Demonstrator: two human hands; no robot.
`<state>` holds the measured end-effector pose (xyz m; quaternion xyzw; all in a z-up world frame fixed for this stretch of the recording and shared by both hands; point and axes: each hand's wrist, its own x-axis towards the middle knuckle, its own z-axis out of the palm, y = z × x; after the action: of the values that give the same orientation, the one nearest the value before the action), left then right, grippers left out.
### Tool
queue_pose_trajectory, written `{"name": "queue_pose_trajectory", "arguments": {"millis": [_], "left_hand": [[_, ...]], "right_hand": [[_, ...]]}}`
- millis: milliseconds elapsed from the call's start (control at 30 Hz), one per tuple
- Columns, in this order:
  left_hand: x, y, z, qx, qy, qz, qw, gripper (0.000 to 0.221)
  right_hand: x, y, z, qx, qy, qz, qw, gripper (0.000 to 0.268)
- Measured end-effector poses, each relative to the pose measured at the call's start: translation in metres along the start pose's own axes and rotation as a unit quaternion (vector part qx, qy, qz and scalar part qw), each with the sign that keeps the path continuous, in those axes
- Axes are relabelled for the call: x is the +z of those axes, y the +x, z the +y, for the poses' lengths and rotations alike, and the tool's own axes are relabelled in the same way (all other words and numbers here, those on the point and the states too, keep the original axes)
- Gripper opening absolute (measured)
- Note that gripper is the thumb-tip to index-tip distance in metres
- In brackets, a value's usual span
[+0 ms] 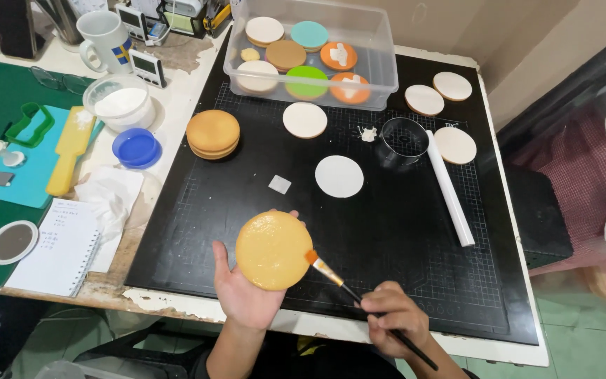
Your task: Decorating cookies by cutting out fondant circles and adhering them to the cookie surface using a brush.
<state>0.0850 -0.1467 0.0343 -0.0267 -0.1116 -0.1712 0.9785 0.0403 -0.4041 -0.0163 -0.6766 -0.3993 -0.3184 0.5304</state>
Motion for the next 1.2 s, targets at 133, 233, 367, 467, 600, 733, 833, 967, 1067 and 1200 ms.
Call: {"name": "queue_pose_trajectory", "arguments": {"millis": [133,233,367,467,600,733,833,967,1067,1200], "left_hand": [[-0.001,0.002,0.002,0.019,0.008,-0.004,1.000,0.084],[-0.001,0.001,0.000,0.012,-0.008,-0.003,1.000,0.088],[-0.003,0.000,0.002,0.017,0.001,0.008,1.000,0.089],[-0.005,0.002,-0.005,0.017,0.028,0.000,0.999,0.088],[-0.007,0.000,-0.017,-0.023,0.014,-0.005,1.000,0.092],[-0.009,-0.002,-0.012,-0.034,-0.003,0.005,0.999,0.095],[-0.012,0.002,-0.010,-0.015,0.031,-0.022,0.999,0.095],[-0.018,0.001,-0.021,-0.060,-0.014,-0.003,0.998,0.097],[-0.012,-0.002,-0.020,-0.065,0.030,0.015,0.997,0.094],[-0.014,-0.002,-0.007,-0.053,0.024,0.000,0.998,0.099]], "right_hand": [[0.002,-0.030,0.014,-0.035,0.053,-0.148,0.987,0.017],[0.011,0.010,0.017,0.000,0.035,-0.015,0.999,0.019],[0.002,-0.003,0.007,-0.031,0.008,-0.025,0.999,0.017],[0.006,-0.002,0.015,-0.041,0.071,-0.118,0.990,0.019],[0.014,0.031,0.031,-0.050,0.054,-0.127,0.989,0.012],[-0.001,0.031,0.022,0.005,-0.035,0.001,0.999,0.015],[0.003,0.014,0.007,-0.052,0.024,-0.067,0.996,0.015],[0.023,0.026,0.026,-0.069,0.072,-0.137,0.986,0.013],[0.023,0.046,0.029,-0.023,0.025,-0.066,0.997,0.018],[0.009,0.025,0.012,-0.023,-0.057,-0.034,0.998,0.013]]}}
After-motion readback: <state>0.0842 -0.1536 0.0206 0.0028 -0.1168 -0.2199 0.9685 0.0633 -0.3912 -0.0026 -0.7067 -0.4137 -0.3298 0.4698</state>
